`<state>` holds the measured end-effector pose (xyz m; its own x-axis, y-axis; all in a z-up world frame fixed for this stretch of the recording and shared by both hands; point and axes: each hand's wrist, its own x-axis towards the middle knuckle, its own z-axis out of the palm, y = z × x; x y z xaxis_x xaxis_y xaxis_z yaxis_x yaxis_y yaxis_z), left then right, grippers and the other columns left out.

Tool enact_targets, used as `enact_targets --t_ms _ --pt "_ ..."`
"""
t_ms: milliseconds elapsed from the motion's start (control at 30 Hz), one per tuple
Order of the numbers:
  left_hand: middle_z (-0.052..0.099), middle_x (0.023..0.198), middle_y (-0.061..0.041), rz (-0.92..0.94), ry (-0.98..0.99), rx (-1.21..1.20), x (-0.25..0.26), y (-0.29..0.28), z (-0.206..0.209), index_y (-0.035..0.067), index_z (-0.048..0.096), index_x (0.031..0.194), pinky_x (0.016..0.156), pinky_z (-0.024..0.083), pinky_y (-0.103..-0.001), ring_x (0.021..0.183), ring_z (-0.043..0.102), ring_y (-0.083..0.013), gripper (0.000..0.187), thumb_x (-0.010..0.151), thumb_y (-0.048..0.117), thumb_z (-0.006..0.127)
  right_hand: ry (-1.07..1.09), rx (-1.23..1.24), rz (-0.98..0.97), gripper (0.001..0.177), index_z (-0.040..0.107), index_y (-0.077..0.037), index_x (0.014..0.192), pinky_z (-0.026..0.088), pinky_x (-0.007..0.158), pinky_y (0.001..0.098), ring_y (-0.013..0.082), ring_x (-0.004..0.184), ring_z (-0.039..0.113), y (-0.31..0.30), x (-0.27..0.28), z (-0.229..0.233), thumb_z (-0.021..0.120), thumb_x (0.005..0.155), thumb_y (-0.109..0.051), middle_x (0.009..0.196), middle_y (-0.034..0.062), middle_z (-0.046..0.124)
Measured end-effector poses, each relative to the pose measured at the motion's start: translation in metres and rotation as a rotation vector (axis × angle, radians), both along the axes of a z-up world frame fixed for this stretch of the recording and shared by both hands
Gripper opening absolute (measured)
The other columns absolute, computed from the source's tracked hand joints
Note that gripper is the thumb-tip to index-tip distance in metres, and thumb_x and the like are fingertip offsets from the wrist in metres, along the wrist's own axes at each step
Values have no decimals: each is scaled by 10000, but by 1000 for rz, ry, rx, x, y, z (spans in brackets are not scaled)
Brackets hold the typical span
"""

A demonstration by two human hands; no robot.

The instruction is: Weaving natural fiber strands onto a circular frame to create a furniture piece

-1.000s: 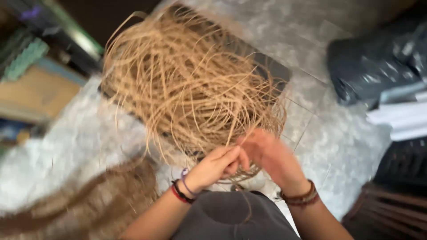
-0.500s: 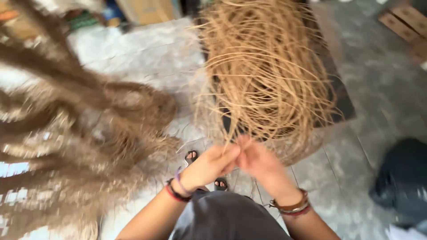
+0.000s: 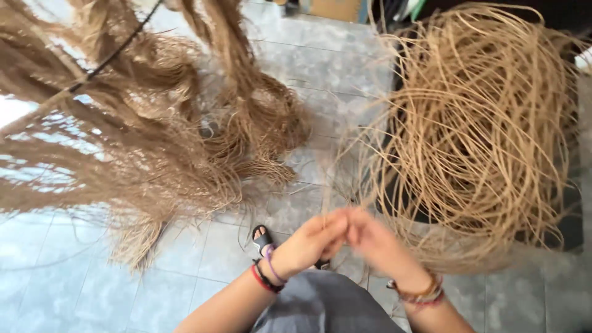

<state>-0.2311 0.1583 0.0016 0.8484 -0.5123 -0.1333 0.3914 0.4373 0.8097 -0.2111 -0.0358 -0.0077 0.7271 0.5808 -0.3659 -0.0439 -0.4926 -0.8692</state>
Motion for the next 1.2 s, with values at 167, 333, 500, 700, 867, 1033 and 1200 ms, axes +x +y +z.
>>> enact_targets --t_ms 167,333,500,700,867,1033,1200 --pt "572 752 -34 -70 -74 247 -17 51 -31 72 584 1025 604 470 -233 641 546 -116 352 1109 366 409 204 919 -502 492 440 -95 685 430 548 317 178 479 424 50 37 49 462 1046 -429 552 15 379" --pt "613 794 -22 227 -127 104 13 81 1 31 523 1417 787 494 -250 783 626 -123 563 1059 457 443 -112 93 133 345 665 -148 817 559 789 308 153 755 715 97 15 -2 452 1043 -297 782 1 741" --pt "305 600 81 248 -10 37 24 125 -11 126 608 933 469 177 -194 511 221 -29 312 1093 355 470 -131 42 225 431 648 -157 1363 404 1107 366 201 1294 624 133 40 -9 612 934 -178 1428 35 668" --pt "433 669 -9 -45 -45 149 22 167 -47 47 611 1087 541 334 -218 579 411 -111 391 1111 383 412 343 1120 -340 363 671 -34 1203 392 571 332 146 508 349 184 88 27 380 1134 -240 629 12 426" --pt "636 1319 -162 327 -127 -2 69 191 -4 76 435 1492 1142 454 -363 1268 610 -251 604 1034 465 495 -13 38 120 425 542 -139 650 505 766 317 160 596 612 211 73 -16 420 1040 -255 568 6 628" --pt "413 676 31 331 4 -139 90 198 -7 112 553 931 558 372 -191 613 505 -86 316 1103 355 448 -175 -28 160 259 628 -124 823 522 802 323 186 797 701 224 85 -36 520 1016 -260 798 32 721" --pt "575 796 20 410 -91 -150 97 205 -8 132 573 889 702 402 -191 735 533 -53 338 1088 391 480 -406 3 154 710 206 -10 1593 298 1208 414 329 1495 365 244 102 -12 551 988 -142 1632 203 347"
